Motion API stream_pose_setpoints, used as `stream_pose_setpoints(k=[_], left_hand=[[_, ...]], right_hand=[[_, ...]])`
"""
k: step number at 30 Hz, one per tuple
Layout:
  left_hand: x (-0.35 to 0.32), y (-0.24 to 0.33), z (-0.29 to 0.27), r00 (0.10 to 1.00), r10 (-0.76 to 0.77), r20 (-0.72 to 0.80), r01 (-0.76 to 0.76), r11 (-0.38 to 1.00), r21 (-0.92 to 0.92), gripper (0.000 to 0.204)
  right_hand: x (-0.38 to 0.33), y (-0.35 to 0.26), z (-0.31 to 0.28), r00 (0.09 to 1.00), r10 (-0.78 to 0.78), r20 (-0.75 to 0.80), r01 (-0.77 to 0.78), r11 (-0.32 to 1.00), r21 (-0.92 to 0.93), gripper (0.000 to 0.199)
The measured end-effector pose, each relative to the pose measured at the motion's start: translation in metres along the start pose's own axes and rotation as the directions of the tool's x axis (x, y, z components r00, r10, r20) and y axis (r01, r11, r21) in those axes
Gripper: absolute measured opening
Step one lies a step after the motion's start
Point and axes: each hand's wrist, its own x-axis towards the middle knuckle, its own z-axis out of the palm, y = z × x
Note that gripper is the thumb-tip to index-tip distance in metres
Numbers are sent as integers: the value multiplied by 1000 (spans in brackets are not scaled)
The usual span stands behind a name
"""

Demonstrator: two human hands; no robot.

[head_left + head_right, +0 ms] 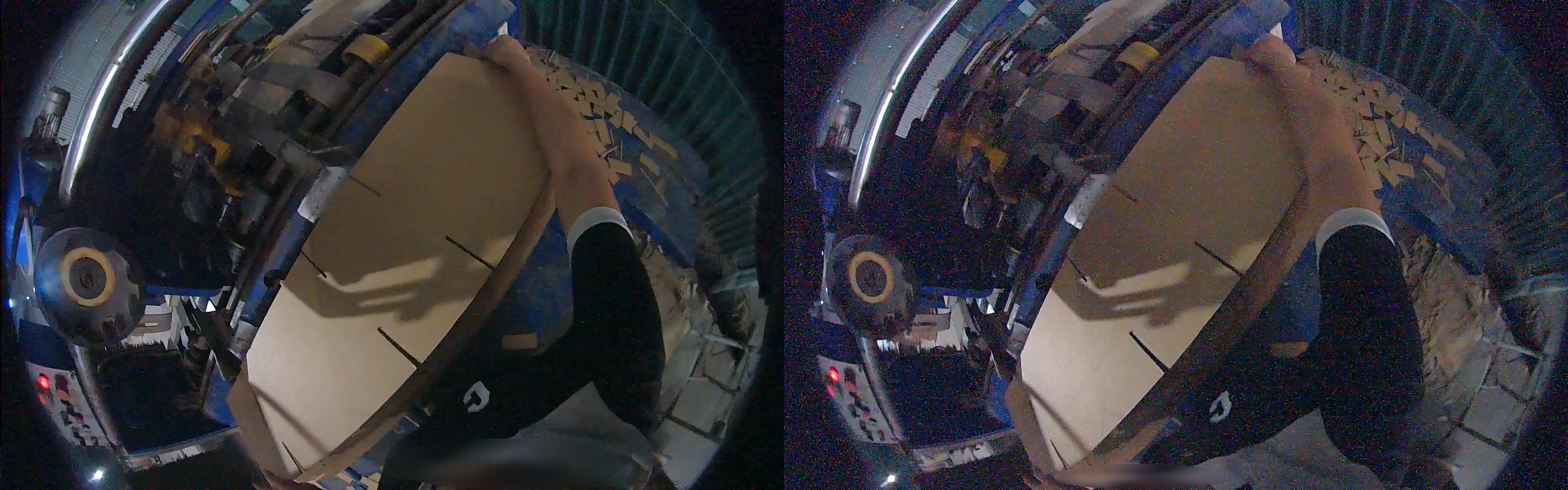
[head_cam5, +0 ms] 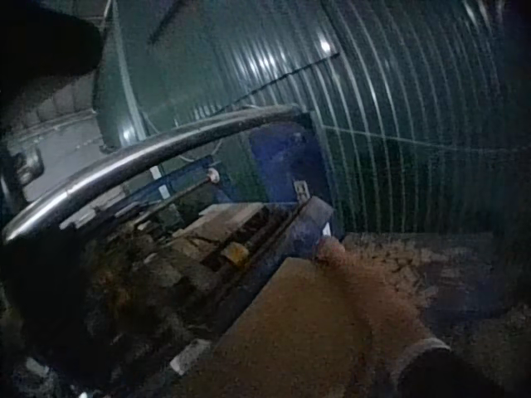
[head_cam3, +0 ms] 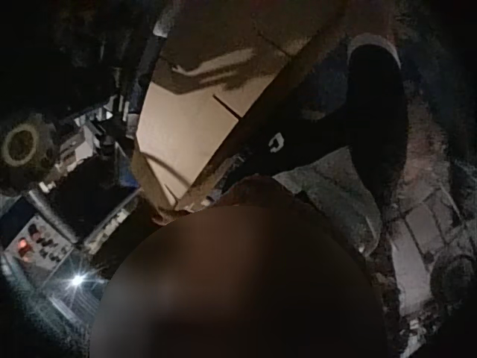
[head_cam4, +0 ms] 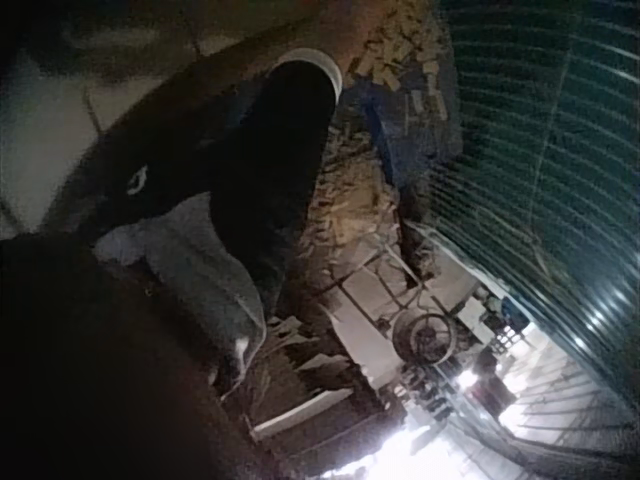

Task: The person repeatedly folds flat cardboard sheets into boxes by hand, aligning flaps and creasing edges. The finished boxes are stacked on the work surface.

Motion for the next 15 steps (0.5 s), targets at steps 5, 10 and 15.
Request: stream_pose_setpoints(k=[5,10,15], left_hand=[[91,-81,-2,908,410,-91,-420,880,-221,44],[156,-134,-4,928,371,-32,-373,926,-66,35],[184,-156,34,929,73,363,238,635,-735,50]], right_hand=[[19,40,-30,912,278,-303,-172,927,333,65],[-106,79,-90,733,149,-664,124,930,345,67],[-252,16,-21,987,144,-70,84,-89,992,36]])
